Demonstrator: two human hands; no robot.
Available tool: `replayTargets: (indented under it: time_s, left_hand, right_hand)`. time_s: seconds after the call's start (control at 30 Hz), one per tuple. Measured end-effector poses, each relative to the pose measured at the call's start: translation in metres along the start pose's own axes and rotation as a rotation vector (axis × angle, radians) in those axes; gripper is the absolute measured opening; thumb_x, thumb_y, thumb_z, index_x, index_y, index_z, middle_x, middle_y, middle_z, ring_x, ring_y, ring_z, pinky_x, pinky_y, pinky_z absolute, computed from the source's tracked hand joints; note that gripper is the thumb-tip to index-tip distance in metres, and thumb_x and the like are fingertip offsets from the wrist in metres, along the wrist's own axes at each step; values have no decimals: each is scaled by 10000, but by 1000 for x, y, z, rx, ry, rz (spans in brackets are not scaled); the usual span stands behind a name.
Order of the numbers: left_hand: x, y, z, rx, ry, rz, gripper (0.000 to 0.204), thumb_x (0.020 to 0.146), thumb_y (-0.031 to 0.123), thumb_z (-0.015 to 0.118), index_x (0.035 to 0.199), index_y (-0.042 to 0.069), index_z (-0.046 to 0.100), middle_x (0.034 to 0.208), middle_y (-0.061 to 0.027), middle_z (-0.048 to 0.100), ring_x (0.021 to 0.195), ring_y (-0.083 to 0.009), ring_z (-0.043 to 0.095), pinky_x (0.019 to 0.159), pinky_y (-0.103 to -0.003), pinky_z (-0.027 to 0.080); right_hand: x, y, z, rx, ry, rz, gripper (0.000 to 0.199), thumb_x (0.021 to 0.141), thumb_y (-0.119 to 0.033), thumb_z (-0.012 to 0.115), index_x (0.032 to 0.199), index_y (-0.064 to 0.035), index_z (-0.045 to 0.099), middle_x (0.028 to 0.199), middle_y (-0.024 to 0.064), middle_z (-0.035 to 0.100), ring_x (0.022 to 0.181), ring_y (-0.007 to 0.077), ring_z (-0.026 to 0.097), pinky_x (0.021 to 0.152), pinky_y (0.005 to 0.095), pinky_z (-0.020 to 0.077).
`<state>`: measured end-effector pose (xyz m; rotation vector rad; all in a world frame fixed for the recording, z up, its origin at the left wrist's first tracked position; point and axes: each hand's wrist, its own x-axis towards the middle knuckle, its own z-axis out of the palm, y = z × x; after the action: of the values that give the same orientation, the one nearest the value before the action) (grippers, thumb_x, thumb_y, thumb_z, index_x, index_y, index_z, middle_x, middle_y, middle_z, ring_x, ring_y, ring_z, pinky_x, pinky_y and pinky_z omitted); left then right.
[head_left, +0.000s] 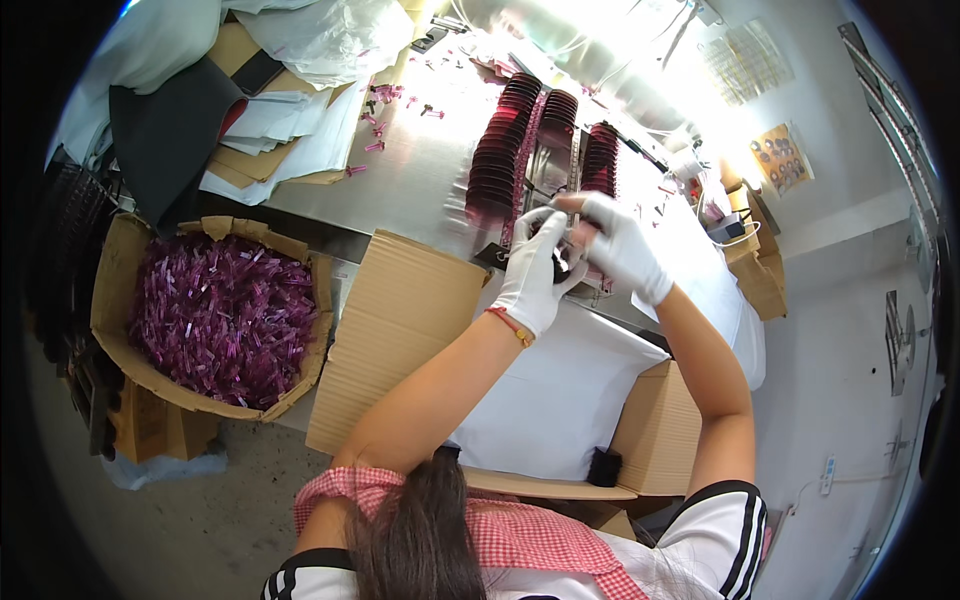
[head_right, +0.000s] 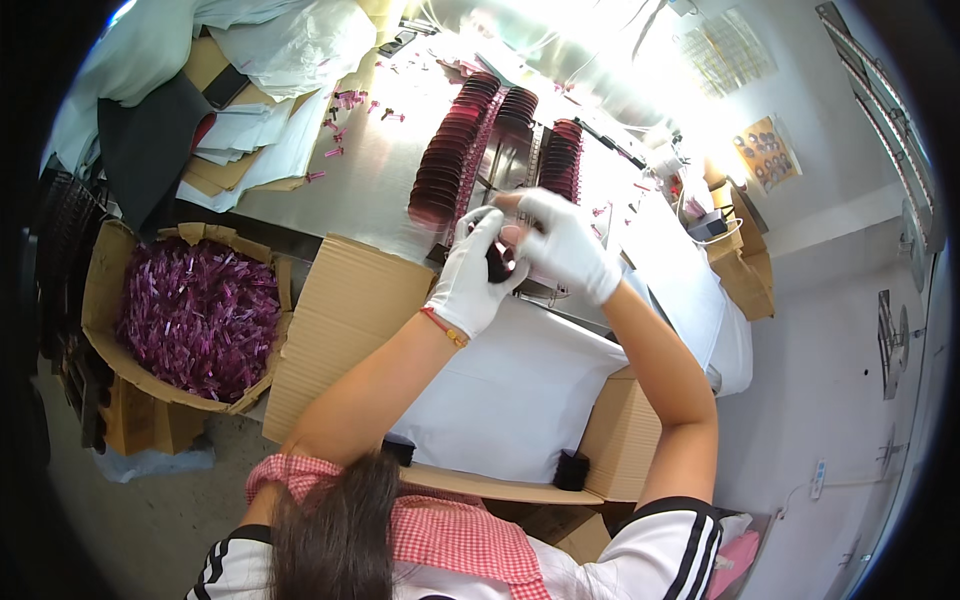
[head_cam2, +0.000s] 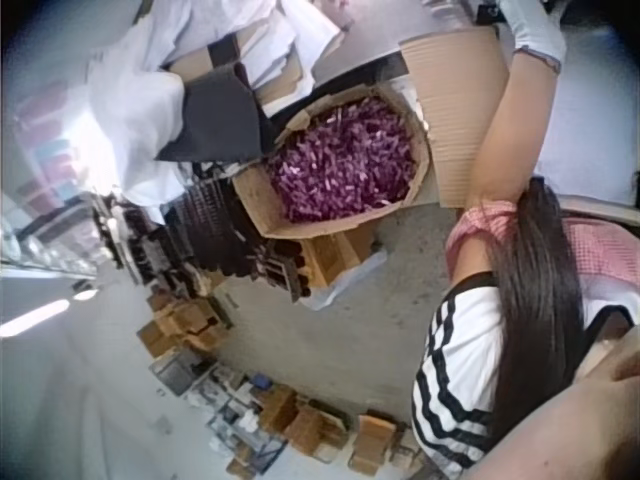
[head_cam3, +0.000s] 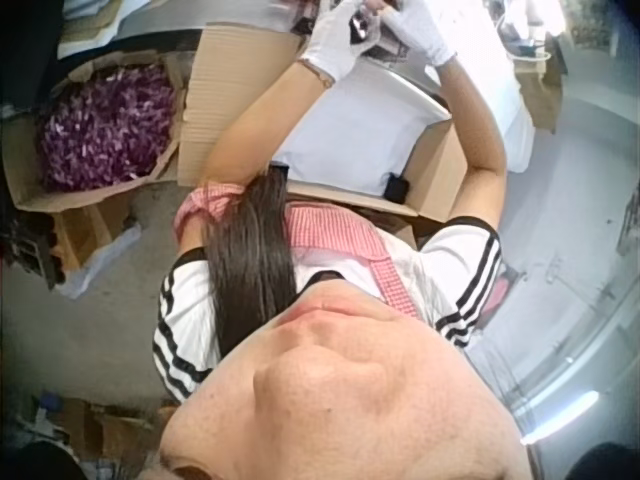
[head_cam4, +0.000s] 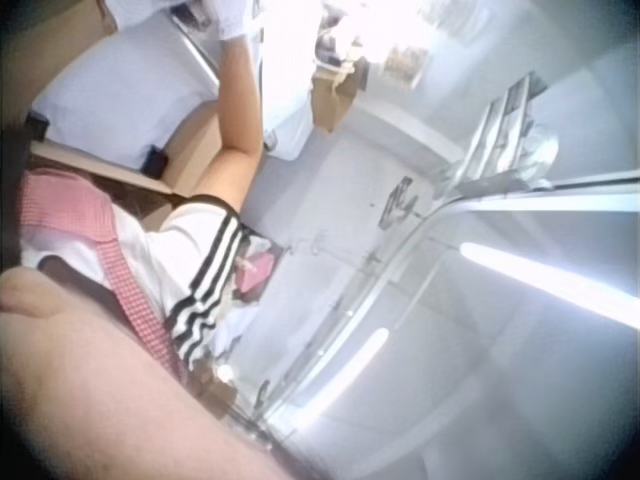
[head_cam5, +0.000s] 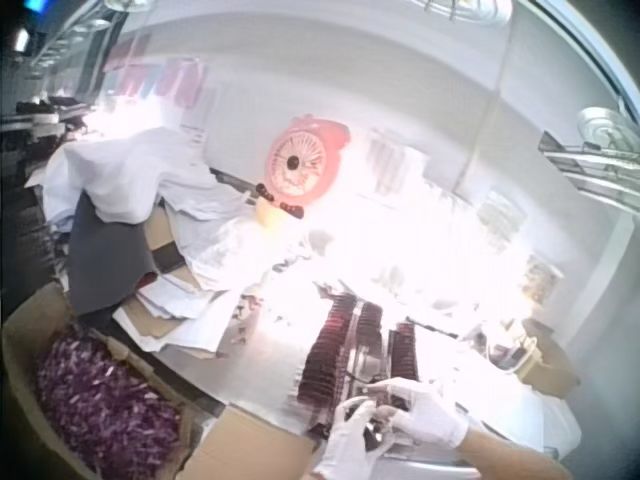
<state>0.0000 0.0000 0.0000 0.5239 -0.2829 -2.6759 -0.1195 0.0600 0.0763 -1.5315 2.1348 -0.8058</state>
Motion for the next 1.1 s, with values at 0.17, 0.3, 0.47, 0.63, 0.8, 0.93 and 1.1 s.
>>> replayTargets:
  time_s: [0.17,0.3,0.47,0.63,0.8,0.93,1.1]
  left_hand:
    - [-4,-9,-14,406,-3,114,234,850,4,631,1009,141,529,883,2,555,739,-91,577,551,-284,537]
    - [6,-10,-25,1237,49,560,248,752,-37,640,949,65,528,873,-51,509,730,-134,524,715,-307,545]
    - [5,-8,-33,1561,47,478,220,772,88,640,971,25,571,999,-196,589,940,-400,612,835,-450,518]
    - [7,-7,-31,1558,58,413,200,763,73,637,944,23,571,987,-197,588,905,-397,622,832,-445,526]
    - [8,-9,-33,1559,73,454,182,759,72,644,924,22,586,970,-196,594,894,-396,626,817,-446,525]
    - [14,-14,-39,1485,70,516,191,758,76,659,937,29,607,944,-205,619,878,-408,627,808,-437,528]
    - [13,-1,-30,1177,68,311,254,815,152,703,1043,58,641,937,-46,656,804,-210,656,743,-344,555]
  right_hand:
    - [103,95,-2,97,505,138,503,875,-122,701,1306,63,520,1315,190,590,1196,248,585,1009,333,461]
    - [162,141,-2,363,491,207,751,809,-65,738,1442,73,358,1286,212,578,1139,276,598,996,346,474]
    - [178,154,6,508,253,180,617,814,84,637,1405,-25,498,1060,119,692,760,121,647,723,248,536]
    - [166,133,31,33,497,-13,594,838,36,647,1411,-61,522,1128,181,691,810,201,677,771,311,539]
    - [163,123,50,-390,584,-110,591,841,8,599,1418,-26,474,1132,249,670,798,363,684,755,418,550]
    - [166,126,51,-683,591,-323,584,816,47,539,1394,-22,494,1167,223,659,896,353,681,809,421,550]
    - [149,99,0,-698,480,3,481,859,-25,558,1328,-127,589,1079,227,684,934,331,684,834,413,535]
